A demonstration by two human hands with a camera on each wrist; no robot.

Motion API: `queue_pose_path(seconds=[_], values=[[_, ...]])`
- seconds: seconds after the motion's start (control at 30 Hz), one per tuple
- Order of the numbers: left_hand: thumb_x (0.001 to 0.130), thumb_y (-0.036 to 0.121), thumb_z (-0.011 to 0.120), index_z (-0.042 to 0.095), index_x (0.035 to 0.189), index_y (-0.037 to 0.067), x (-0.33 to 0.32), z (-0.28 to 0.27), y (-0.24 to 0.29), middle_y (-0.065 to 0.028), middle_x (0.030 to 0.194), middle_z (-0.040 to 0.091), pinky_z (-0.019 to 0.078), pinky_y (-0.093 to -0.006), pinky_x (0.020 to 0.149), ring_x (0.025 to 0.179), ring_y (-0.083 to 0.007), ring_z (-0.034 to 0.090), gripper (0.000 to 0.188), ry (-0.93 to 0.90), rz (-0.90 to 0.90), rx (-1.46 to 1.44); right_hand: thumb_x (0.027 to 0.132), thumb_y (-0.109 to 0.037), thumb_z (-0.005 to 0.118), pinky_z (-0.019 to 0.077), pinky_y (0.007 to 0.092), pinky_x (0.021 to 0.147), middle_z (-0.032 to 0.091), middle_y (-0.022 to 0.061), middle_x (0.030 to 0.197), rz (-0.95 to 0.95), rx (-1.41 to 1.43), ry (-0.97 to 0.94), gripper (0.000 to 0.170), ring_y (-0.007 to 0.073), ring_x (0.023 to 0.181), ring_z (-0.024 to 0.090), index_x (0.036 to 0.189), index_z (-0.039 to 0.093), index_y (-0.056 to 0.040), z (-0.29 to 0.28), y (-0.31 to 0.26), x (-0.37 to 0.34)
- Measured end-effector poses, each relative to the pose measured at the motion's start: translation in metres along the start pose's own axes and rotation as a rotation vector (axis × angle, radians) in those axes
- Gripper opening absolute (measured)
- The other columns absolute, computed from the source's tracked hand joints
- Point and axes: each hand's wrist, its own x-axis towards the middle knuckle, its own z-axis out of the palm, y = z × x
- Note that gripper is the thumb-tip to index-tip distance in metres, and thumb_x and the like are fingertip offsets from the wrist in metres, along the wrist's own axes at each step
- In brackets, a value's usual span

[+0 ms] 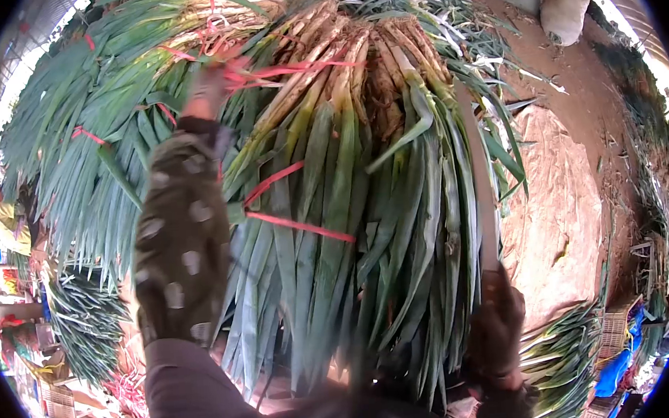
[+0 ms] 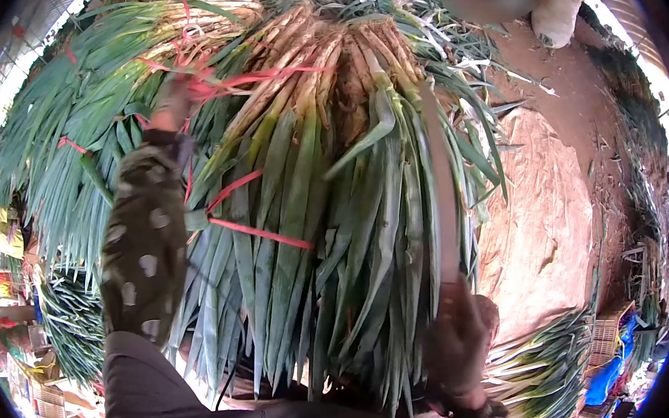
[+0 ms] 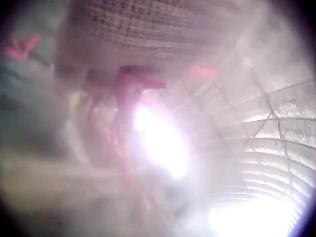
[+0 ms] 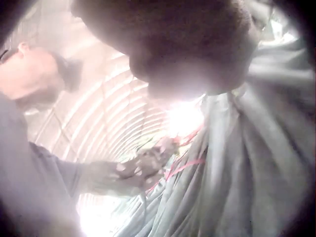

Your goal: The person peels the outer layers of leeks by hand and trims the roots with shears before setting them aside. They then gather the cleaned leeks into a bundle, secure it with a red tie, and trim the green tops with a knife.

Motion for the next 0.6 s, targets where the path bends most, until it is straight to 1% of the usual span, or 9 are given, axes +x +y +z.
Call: queue_pose_path(seconds=[0.03, 0.07, 0.13, 0.2, 0.27, 0.4, 0.47, 0.53, 0.6], values=[[0.102, 0.032, 0.052, 0.055, 0.132, 0.009, 0.028, -0.089, 0.024, -0.0118, 0.125, 0.063, 0.0538, -0.0353, 0.076, 0.108, -0.0241, 0.064, 0.038, 0.054, 0.096, 0.306, 0.081, 0.009, 0.054, 0.0516, 0.031, 0.061, 0.064, 0.024, 0.121, -0.125, -0.246, 0.033, 0.045, 0.0239, 0.078, 0.064, 0.125, 0.062, 0.0023, -0.015, 0.014, -0.013], [0.099, 0.033, 0.055, 0.061, 0.122, 0.009, 0.053, -0.17, 0.049, -0.0102, 0.112, 0.066, 0.0539, -0.036, 0.079, 0.103, -0.0236, 0.065, 0.034, 0.138, 0.175, 0.616, 0.082, 0.005, 0.055, 0.0488, 0.0295, 0.057, 0.062, 0.0215, 0.114, -0.077, -0.116, 0.013, 0.047, 0.0213, 0.073, 0.061, 0.129, 0.058, 0.0019, -0.021, 0.013, -0.025], [0.101, 0.028, 0.052, 0.065, 0.113, 0.007, -0.036, -0.16, 0.145, -0.0085, 0.102, 0.066, 0.0519, -0.0338, 0.078, 0.094, -0.0202, 0.063, 0.027, 0.477, 0.648, 1.098, 0.084, -0.006, 0.057, 0.0404, 0.0249, 0.047, 0.058, 0.011, 0.091, 0.259, 0.322, -0.023, 0.059, 0.0126, 0.057, 0.053, 0.142, 0.046, 0.0011, -0.027, -0.006, -0.046], [0.102, 0.022, 0.05, 0.068, 0.104, 0.005, -0.112, -0.163, 0.245, -0.0068, 0.093, 0.066, 0.0498, -0.0316, 0.077, 0.085, -0.0168, 0.062, 0.025, 0.74, 0.905, 1.237, 0.086, -0.006, 0.058, 0.039, 0.0231, 0.045, 0.058, 0.0057, 0.081, 0.505, 0.595, -0.173, 0.065, 0.0083, 0.052, 0.051, 0.149, 0.04, -0.0003, -0.03, -0.027, -0.066], [0.103, 0.017, 0.047, 0.065, 0.12, 0.003, -0.191, -0.129, 0.336, -0.0094, 0.118, 0.069, 0.0507, -0.0321, 0.09, 0.104, -0.0183, 0.065, 0.029, 0.892, 0.995, 1.236, 0.088, -0.003, 0.059, 0.0399, 0.0224, 0.045, 0.059, 0.0028, 0.078, 0.662, 0.737, -0.278, 0.068, 0.0059, 0.051, 0.05, 0.152, 0.037, -0.0011, -0.03, -0.041, -0.088], [0.102, 0.015, 0.048, 0.057, 0.136, 0.003, -0.267, -0.105, 0.306, -0.0117, 0.133, 0.062, 0.047, -0.0329, 0.101, 0.12, -0.0184, 0.059, 0.037, 0.047, 0.811, 1.244, 0.086, 0.004, 0.058, 0.042, 0.0247, 0.049, 0.057, -0.0001, 0.076, 0.624, 0.566, -0.53, 0.07, 0.0079, 0.056, 0.051, 0.153, 0.037, -0.0013, -0.018, -0.059, -0.128], [0.099, 0.01, 0.051, 0.059, 0.126, 0.002, -0.288, -0.077, 0.235, -0.0112, 0.124, 0.062, 0.0502, -0.0343, 0.094, 0.109, -0.0199, 0.061, 0.029, -0.265, 0.608, 1.128, 0.088, 0.007, 0.058, 0.0439, 0.0245, 0.052, 0.057, -0.0006, 0.076, 0.661, 0.631, -0.585, 0.069, 0.0075, 0.059, 0.053, 0.153, 0.037, -0.0028, -0.016, -0.058, -0.153], [0.096, 0.005, 0.054, 0.062, 0.115, 0.001, -0.302, -0.032, 0.115, -0.0106, 0.114, 0.061, 0.0533, -0.0356, 0.087, 0.099, -0.0214, 0.064, 0.022, -0.383, -0.134, 0.077, 0.096, 0.0, 0.057, 0.0439, 0.023, 0.055, 0.059, -0.0021, 0.08, 0.637, 0.504, -0.614, 0.06, 0.0049, 0.063, 0.052, 0.153, 0.038, -0.0045, -0.022, -0.065, -0.167], [0.09, 0.007, 0.063, 0.064, 0.097, 0.004, -0.313, -0.008, 0.032, -0.0074, 0.098, 0.065, 0.0518, -0.0342, 0.085, 0.093, -0.0226, 0.065, 0.008, -0.41, 0.001, 0.283, 0.098, -0.004, 0.058, 0.0433, 0.0225, 0.054, 0.06, -0.0026, 0.081, 0.583, 0.421, -0.567, 0.057, 0.0037, 0.062, 0.052, 0.152, 0.041, -0.0059, -0.02, -0.057, -0.185]])
